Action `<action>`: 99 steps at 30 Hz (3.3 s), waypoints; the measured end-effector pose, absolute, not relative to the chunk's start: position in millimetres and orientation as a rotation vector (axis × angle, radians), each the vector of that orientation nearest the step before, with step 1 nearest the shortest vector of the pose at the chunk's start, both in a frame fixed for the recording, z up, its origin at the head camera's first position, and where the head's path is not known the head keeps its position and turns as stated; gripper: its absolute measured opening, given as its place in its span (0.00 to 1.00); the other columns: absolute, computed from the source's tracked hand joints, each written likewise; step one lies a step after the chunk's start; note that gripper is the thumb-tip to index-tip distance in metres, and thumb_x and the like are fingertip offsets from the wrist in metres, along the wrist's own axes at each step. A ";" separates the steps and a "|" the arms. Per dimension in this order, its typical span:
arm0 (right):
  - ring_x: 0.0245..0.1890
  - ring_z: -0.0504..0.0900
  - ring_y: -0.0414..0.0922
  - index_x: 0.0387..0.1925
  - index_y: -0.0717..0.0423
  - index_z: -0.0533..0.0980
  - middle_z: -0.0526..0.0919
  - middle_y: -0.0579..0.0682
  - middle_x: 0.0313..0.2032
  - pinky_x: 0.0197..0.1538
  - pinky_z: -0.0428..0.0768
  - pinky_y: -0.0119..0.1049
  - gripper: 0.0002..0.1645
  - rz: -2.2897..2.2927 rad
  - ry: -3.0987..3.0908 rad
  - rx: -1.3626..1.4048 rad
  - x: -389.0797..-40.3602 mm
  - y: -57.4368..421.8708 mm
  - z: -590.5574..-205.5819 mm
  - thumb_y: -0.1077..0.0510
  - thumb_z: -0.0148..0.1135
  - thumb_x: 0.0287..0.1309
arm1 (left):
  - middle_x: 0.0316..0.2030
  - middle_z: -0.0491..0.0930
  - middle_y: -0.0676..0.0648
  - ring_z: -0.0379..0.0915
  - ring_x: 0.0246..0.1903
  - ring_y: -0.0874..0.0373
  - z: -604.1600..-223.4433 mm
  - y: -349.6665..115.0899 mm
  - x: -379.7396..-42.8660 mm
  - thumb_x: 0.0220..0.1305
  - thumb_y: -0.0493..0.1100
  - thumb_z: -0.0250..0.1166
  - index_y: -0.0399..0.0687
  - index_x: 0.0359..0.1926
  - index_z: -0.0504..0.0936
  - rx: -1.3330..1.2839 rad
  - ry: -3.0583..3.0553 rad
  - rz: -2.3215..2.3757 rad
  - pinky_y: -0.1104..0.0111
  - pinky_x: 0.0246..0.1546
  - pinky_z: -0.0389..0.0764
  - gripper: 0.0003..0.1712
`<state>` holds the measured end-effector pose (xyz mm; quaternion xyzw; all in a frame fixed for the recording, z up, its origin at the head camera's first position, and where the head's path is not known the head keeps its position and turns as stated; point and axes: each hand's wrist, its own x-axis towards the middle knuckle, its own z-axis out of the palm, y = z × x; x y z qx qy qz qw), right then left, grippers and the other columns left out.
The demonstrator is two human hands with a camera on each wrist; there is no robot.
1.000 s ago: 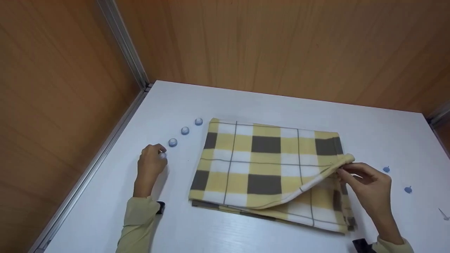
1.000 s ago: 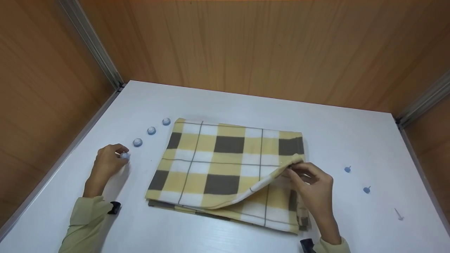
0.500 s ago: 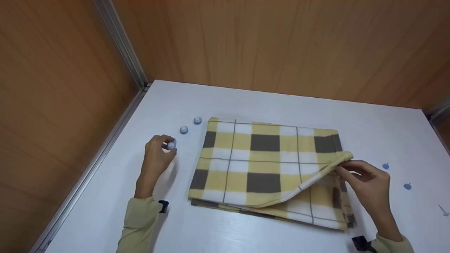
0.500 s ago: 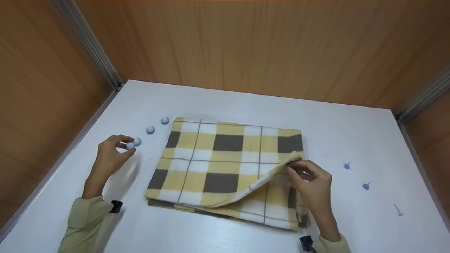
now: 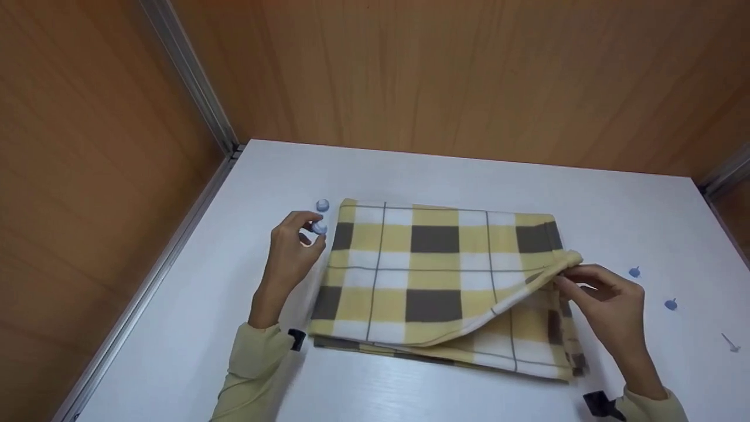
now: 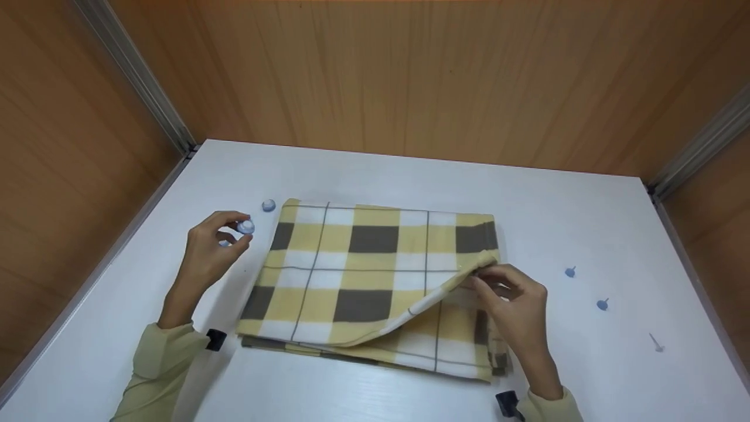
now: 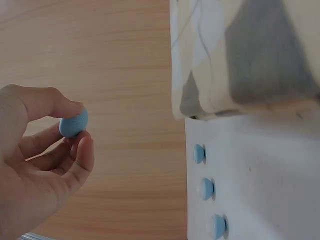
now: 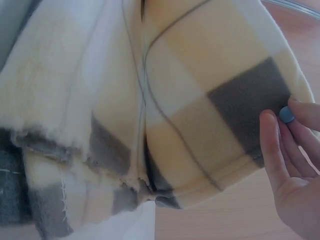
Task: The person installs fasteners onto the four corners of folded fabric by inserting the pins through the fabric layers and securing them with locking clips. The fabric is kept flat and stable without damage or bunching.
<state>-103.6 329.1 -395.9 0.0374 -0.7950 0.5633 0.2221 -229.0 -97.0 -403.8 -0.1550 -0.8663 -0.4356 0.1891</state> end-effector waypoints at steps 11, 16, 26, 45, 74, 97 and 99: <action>0.29 0.80 0.47 0.33 0.73 0.76 0.78 0.62 0.31 0.27 0.78 0.30 0.12 1.506 -2.168 0.215 -102.0 326.1 -400.6 0.78 0.61 0.40 | 0.37 0.75 0.47 0.74 0.34 0.59 -392.9 -52.2 -228.8 0.47 0.29 0.62 0.40 0.39 0.79 -0.711 -2.370 -1.293 0.71 0.30 0.77 0.15; 0.28 0.80 0.47 0.33 0.74 0.76 0.78 0.63 0.30 0.25 0.78 0.32 0.12 1.541 -2.150 0.209 -100.5 324.5 -402.3 0.78 0.60 0.40 | 0.39 0.72 0.48 0.73 0.38 0.62 -389.9 -35.3 -228.8 0.48 0.29 0.61 0.40 0.41 0.79 -0.782 -2.357 -1.385 0.77 0.29 0.76 0.15; 0.30 0.80 0.49 0.33 0.76 0.75 0.78 0.66 0.31 0.32 0.78 0.30 0.13 1.588 -2.080 0.266 -101.2 318.6 -404.9 0.79 0.60 0.40 | 0.39 0.70 0.48 0.72 0.34 0.62 -393.0 -1.3 -227.1 0.50 0.30 0.59 0.41 0.42 0.79 -0.969 -2.355 -1.398 0.75 0.26 0.77 0.15; 0.32 0.80 0.50 0.33 0.79 0.74 0.77 0.68 0.32 0.34 0.78 0.31 0.12 1.692 -1.993 0.289 -100.8 315.4 -407.3 0.81 0.58 0.40 | 0.41 0.71 0.47 0.71 0.35 0.62 -402.8 55.7 -221.5 0.51 0.30 0.58 0.43 0.48 0.73 -1.232 -2.400 -1.404 0.76 0.30 0.76 0.20; 0.29 0.79 0.54 0.34 0.77 0.74 0.76 0.68 0.32 0.32 0.78 0.34 0.12 1.682 -2.051 0.290 -103.1 311.4 -407.2 0.79 0.58 0.42 | 0.42 0.74 0.47 0.72 0.38 0.68 -406.8 137.6 -200.7 0.54 0.30 0.56 0.41 0.46 0.73 -1.533 -2.380 -1.391 0.86 0.26 0.70 0.16; 0.28 0.79 0.56 0.35 0.74 0.75 0.78 0.66 0.33 0.31 0.78 0.35 0.13 1.694 -2.038 0.293 -106.5 321.6 -419.1 0.79 0.59 0.41 | 0.43 0.75 0.50 0.70 0.40 0.69 -404.5 149.6 -193.8 0.56 0.31 0.57 0.41 0.47 0.75 -1.590 -2.338 -1.321 0.85 0.33 0.70 0.15; 0.28 0.79 0.55 0.35 0.75 0.75 0.77 0.66 0.33 0.31 0.78 0.35 0.13 1.698 -2.034 0.292 -105.5 320.8 -417.2 0.79 0.58 0.41 | 0.43 0.75 0.50 0.70 0.40 0.69 -404.7 151.3 -192.8 0.56 0.30 0.56 0.41 0.46 0.76 -1.584 -2.332 -1.308 0.85 0.32 0.70 0.15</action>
